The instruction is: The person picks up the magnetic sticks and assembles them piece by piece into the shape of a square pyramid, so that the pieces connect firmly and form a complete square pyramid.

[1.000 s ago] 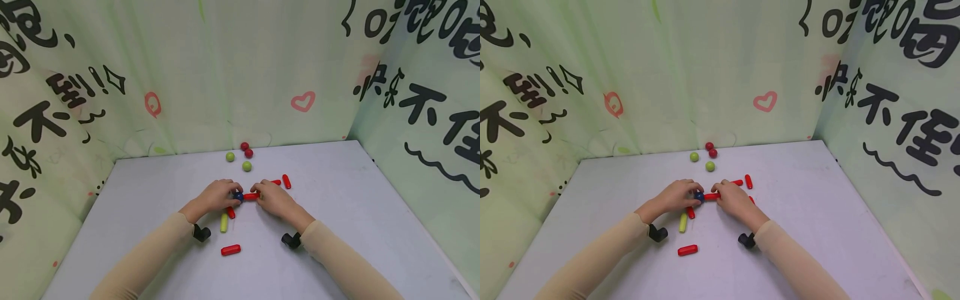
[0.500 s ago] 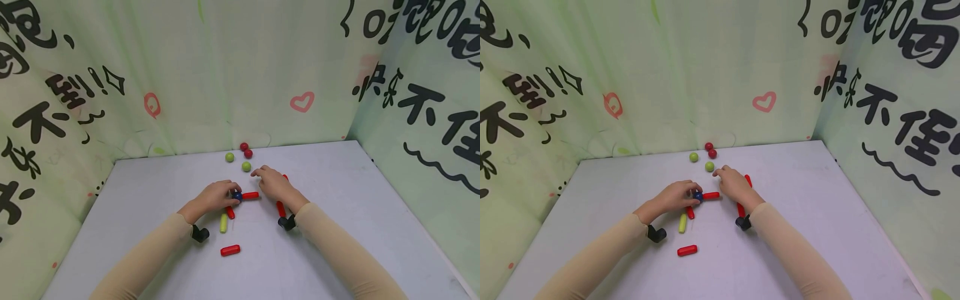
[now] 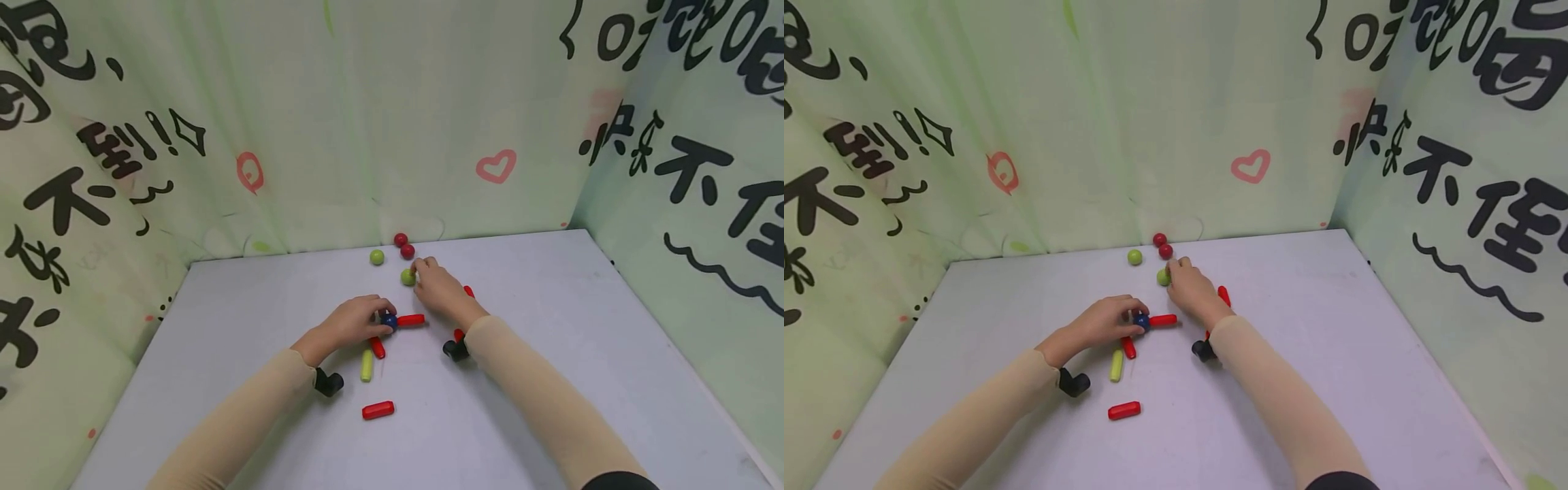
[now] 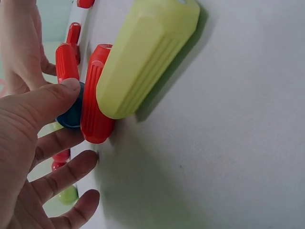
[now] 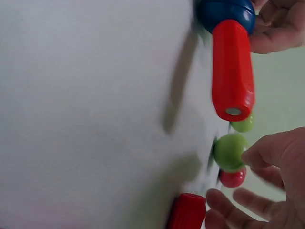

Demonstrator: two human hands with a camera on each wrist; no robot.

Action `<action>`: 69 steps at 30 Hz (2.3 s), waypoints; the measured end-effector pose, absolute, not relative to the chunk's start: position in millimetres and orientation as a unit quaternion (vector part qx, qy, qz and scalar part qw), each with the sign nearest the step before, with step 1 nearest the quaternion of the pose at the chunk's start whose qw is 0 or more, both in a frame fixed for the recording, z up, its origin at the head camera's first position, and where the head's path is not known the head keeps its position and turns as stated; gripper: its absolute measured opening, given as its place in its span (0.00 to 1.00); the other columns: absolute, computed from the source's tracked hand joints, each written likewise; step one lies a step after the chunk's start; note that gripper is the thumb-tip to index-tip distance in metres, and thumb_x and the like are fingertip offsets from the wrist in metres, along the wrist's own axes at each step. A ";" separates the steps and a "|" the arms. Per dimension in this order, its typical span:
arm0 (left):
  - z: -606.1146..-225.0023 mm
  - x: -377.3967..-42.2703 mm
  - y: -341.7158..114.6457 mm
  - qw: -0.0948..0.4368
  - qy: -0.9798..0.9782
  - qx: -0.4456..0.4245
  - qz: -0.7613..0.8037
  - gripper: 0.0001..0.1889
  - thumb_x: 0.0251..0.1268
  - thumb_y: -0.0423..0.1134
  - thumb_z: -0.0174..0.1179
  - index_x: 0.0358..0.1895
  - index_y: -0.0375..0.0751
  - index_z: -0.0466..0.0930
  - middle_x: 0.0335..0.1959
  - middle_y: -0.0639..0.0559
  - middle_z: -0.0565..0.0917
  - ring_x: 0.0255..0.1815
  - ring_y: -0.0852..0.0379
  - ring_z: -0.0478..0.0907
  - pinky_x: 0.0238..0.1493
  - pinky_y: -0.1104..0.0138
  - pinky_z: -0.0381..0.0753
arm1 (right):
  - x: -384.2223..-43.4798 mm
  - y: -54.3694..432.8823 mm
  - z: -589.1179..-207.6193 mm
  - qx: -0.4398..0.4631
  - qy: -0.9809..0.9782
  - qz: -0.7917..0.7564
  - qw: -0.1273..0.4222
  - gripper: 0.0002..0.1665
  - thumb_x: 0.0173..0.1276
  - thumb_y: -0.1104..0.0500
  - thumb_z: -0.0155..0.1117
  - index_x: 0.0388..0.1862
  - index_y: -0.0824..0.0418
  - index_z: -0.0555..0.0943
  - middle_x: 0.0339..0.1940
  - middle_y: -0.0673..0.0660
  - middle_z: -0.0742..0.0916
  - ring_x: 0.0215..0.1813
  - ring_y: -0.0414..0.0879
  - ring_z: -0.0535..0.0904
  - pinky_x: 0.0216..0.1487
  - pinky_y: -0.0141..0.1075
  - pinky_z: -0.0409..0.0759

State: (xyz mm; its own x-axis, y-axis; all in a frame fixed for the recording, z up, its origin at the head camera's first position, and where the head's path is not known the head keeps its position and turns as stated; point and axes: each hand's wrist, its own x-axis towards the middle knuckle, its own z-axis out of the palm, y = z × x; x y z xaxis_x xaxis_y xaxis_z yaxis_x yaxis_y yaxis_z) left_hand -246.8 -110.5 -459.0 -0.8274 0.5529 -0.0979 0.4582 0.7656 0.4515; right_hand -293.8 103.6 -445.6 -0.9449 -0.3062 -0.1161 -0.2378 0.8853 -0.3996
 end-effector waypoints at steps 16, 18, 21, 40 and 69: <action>-462.5 -247.5 -111.2 0.119 0.932 0.264 0.217 0.18 0.68 0.46 0.70 0.59 0.50 0.82 0.46 0.55 0.84 0.45 0.58 0.78 0.52 0.62 0.81 | -278.3 116.3 -444.5 -0.188 0.957 -0.200 0.093 0.18 0.72 0.63 0.67 0.60 0.60 0.82 0.57 0.59 0.84 0.54 0.53 0.80 0.63 0.48 0.80; -462.0 -247.5 -111.2 0.122 0.932 0.262 0.218 0.18 0.68 0.46 0.70 0.59 0.50 0.82 0.46 0.55 0.84 0.45 0.57 0.78 0.52 0.62 0.81 | -273.9 118.8 -444.0 -0.193 0.956 -0.199 0.097 0.18 0.72 0.62 0.67 0.60 0.59 0.82 0.57 0.58 0.84 0.54 0.53 0.80 0.63 0.48 0.80; -460.9 -247.1 -111.1 0.126 0.933 0.256 0.217 0.19 0.68 0.47 0.70 0.59 0.50 0.82 0.47 0.55 0.84 0.46 0.57 0.78 0.53 0.62 0.81 | -268.5 122.0 -443.7 -0.202 0.955 -0.196 0.098 0.18 0.72 0.62 0.67 0.60 0.59 0.82 0.56 0.57 0.84 0.54 0.52 0.80 0.63 0.48 0.80; -455.6 -247.9 -111.0 0.131 0.934 0.260 0.208 0.18 0.69 0.46 0.69 0.60 0.51 0.82 0.48 0.54 0.85 0.47 0.56 0.78 0.56 0.60 0.81 | -245.9 132.8 -439.7 -0.187 0.959 -0.165 0.138 0.18 0.67 0.64 0.72 0.52 0.55 0.77 0.47 0.56 0.82 0.46 0.50 0.78 0.50 0.44 0.84; -468.4 -261.6 -99.6 0.128 0.912 0.232 0.313 0.19 0.73 0.36 0.64 0.65 0.48 0.79 0.58 0.51 0.85 0.52 0.51 0.79 0.55 0.59 0.81 | -228.9 125.3 -443.7 -0.168 0.940 -0.258 0.147 0.11 0.71 0.50 0.70 0.41 0.56 0.84 0.26 0.49 0.84 0.29 0.44 0.77 0.32 0.34 0.75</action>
State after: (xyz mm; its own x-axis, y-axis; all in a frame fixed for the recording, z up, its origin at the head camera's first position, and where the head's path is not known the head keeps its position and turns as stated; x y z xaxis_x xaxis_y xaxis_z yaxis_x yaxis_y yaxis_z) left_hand -261.6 -99.6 -468.4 -0.8591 0.5041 -0.0886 0.3433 0.6958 0.6309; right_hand -228.9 125.3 -443.7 -0.9001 -0.3922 -0.1898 -0.2406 0.8105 -0.5341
